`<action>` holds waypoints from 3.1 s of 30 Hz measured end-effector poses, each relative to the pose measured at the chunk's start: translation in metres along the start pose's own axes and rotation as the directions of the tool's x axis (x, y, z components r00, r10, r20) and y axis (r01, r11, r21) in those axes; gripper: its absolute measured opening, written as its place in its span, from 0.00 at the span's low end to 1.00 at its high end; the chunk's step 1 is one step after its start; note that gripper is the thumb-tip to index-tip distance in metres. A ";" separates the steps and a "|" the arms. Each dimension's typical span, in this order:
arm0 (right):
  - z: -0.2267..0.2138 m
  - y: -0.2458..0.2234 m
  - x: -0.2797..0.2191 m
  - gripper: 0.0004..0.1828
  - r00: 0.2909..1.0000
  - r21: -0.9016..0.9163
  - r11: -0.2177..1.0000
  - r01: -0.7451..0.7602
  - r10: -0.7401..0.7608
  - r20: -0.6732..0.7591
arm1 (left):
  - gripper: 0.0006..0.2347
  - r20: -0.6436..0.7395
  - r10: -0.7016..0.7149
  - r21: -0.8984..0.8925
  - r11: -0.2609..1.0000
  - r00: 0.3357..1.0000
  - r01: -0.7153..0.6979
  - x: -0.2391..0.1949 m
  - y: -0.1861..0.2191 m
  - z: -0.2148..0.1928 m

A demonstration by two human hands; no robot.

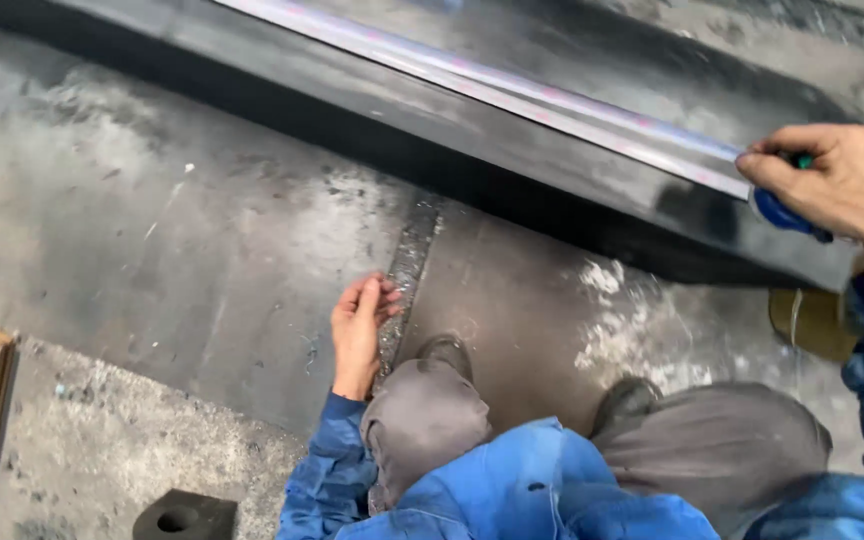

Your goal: Measuring and marking a large rubber block with a tape measure and marker.

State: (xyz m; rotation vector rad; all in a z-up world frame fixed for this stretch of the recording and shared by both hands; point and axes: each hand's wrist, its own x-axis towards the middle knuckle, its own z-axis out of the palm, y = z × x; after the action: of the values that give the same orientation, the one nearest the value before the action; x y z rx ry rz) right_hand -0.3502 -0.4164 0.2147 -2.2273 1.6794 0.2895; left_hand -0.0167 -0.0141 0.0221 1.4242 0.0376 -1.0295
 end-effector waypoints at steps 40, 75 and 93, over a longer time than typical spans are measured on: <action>0.073 0.221 -0.077 0.08 0.670 -0.249 0.932 0.263 -0.362 -0.648 | 0.14 0.847 0.350 0.512 -0.337 0.400 -0.790 0.040 0.064 0.326; 0.051 0.141 -0.082 0.13 0.733 -0.232 0.917 0.324 -0.398 -0.551 | 0.09 0.882 0.328 0.416 -0.200 0.339 -0.887 0.049 0.094 0.332; 0.035 0.047 -0.099 0.10 0.708 0.019 0.825 0.564 -0.472 -0.525 | 0.01 0.822 0.547 0.467 -0.488 0.159 -0.737 0.031 0.207 0.211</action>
State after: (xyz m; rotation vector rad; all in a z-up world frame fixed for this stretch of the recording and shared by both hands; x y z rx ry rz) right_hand -0.4213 -0.3266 0.2108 -2.6533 1.1073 -0.6155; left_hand 0.0107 -0.2412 0.2122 1.7721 -1.9182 0.3374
